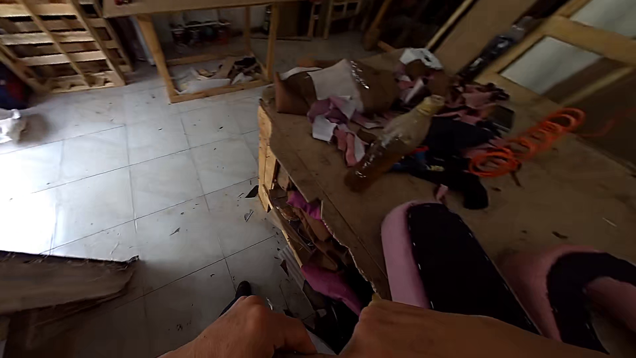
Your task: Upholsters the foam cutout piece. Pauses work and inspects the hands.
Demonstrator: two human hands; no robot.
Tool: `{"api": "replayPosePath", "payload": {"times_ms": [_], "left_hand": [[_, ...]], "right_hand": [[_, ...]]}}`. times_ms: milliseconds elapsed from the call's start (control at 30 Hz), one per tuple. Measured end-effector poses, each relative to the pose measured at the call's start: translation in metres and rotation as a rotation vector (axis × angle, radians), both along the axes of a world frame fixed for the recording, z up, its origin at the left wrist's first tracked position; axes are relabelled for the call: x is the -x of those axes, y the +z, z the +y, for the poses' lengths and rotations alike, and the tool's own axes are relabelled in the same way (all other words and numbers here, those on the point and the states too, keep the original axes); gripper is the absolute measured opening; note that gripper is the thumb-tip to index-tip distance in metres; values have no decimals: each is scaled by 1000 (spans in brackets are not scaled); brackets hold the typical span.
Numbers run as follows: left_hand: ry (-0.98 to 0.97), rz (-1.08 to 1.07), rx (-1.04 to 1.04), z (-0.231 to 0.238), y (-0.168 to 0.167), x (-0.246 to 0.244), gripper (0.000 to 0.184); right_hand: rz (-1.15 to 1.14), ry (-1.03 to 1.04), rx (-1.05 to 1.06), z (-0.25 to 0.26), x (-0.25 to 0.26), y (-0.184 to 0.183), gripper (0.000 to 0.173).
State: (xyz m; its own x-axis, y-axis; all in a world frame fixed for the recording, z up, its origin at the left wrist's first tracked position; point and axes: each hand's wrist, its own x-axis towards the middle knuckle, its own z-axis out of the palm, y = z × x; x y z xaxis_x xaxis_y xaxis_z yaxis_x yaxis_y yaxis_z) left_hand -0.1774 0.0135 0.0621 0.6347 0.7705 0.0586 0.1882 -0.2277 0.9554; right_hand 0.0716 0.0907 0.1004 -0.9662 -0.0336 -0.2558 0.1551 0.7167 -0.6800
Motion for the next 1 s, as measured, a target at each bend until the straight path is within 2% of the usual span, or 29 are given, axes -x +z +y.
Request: {"api": "replayPosePath", "payload": {"times_ms": [100, 167, 233, 367, 433, 500, 567, 667, 733, 800, 900, 933, 1000], "left_hand": [[-44, 19, 96, 18, -10, -1, 41], [-84, -64, 99, 26, -11, 3, 36], [-180, -142, 54, 31, -4, 6, 34], [-406, -183, 15, 44, 1, 1, 34], [-492, -127, 79, 57, 5, -9, 32], [-506, -66, 138, 63, 2, -21, 30], [-529, 16, 184, 65, -1, -36, 35], [-498, 136, 208, 57, -7, -57, 46], [-433, 62, 143, 53, -9, -66, 47], [-455, -57, 61, 53, -4, -68, 39], [-590, -77, 10, 55, 10, -72, 35], [-610, -66, 2, 55, 11, -76, 34], [-602, -21, -10, 58, 7, -87, 32]], "right_hand": [[-7, -88, -20, -4, 0, -8, 36], [130, -183, 16, -6, -8, -18, 36], [226, -242, 96, -12, -16, -18, 44], [159, -297, 245, -23, -34, -2, 56], [89, -330, 206, -28, -39, 8, 57], [16, -356, 104, -38, -40, 11, 49], [-52, -366, 25, -47, -40, 12, 34], [-82, -408, 11, -61, -42, 2, 31], [38, -483, 45, -66, -55, -5, 27], [159, -540, 130, -71, -71, -3, 23], [148, -538, 203, -79, -93, 5, 61], [123, -522, 198, -78, -97, 7, 65], [41, -474, 127, -72, -98, 8, 58]]}}
